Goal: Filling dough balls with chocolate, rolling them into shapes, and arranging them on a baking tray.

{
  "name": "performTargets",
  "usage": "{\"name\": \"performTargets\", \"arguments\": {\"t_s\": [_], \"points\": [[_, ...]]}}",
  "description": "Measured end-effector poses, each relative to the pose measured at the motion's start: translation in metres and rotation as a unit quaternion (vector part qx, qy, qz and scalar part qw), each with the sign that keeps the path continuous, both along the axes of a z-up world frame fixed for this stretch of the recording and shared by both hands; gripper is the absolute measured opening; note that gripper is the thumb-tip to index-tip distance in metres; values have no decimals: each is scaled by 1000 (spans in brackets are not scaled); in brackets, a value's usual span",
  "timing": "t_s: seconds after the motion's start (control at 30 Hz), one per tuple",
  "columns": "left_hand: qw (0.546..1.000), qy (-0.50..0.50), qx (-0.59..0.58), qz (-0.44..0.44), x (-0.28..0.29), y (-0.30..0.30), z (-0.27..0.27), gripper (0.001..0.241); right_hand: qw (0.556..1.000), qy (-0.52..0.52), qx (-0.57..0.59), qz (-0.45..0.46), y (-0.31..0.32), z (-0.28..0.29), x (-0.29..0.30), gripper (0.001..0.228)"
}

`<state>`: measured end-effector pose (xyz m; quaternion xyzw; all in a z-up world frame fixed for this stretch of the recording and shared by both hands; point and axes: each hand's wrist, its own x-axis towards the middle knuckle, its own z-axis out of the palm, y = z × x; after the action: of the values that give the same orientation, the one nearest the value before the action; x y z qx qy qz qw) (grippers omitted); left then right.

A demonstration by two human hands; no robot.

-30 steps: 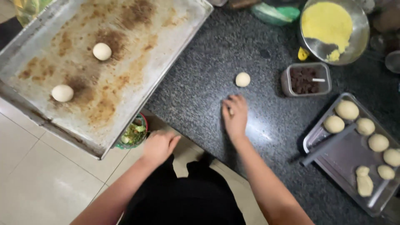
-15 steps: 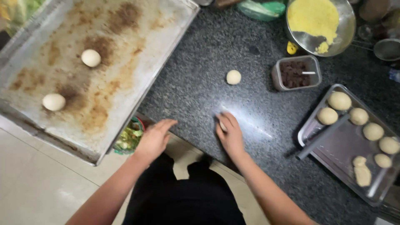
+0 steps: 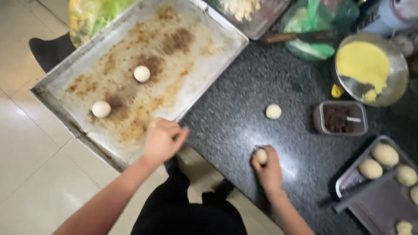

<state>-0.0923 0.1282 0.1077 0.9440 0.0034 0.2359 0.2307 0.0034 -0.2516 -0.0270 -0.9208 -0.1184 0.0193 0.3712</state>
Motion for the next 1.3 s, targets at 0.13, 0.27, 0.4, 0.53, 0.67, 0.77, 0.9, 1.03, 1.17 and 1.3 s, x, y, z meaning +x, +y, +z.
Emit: {"name": "performTargets", "arguments": {"t_s": [0.13, 0.27, 0.4, 0.53, 0.67, 0.77, 0.9, 1.03, 1.17, 1.3], "points": [[983, 30, -8, 180, 32, 67, -10, 27, 983, -179, -13, -46, 45, 6, 50, 60], [964, 30, -15, 265, 66, 139, -40, 57, 989, -132, 52, -31, 77, 16, 8, 68], [954, 92, -96, 270, 91, 178, -60, 97, 996, 37, 34, -78, 47, 10, -21, 69], [952, 102, -76, 278, 108, 196, -92, 91, 991, -45, 118, -51, 92, 15, 16, 74], [953, 113, -122, 253, 112, 202, -98, 65, 960, -50, 274, 22, 236, 75, 66, 82], [943, 123, -160, 265, 105, 202, -83, 66, 946, -57, 313, 67, 342, 98, 104, 78], [940, 105, -190, 263, 88, 197, -57, 61, 932, -75, 324, 143, 439, 80, 149, 67], [938, 123, -205, 253, 84, 200, -56, 64, 955, -55, 248, 151, 462, 43, 178, 64], [940, 117, -213, 239, 86, 203, -52, 63, 973, -61, 133, 181, 460, 31, 183, 63], [938, 142, -191, 251, 87, 203, -60, 66, 971, -61, 138, 183, 454, 36, 174, 88]]}}
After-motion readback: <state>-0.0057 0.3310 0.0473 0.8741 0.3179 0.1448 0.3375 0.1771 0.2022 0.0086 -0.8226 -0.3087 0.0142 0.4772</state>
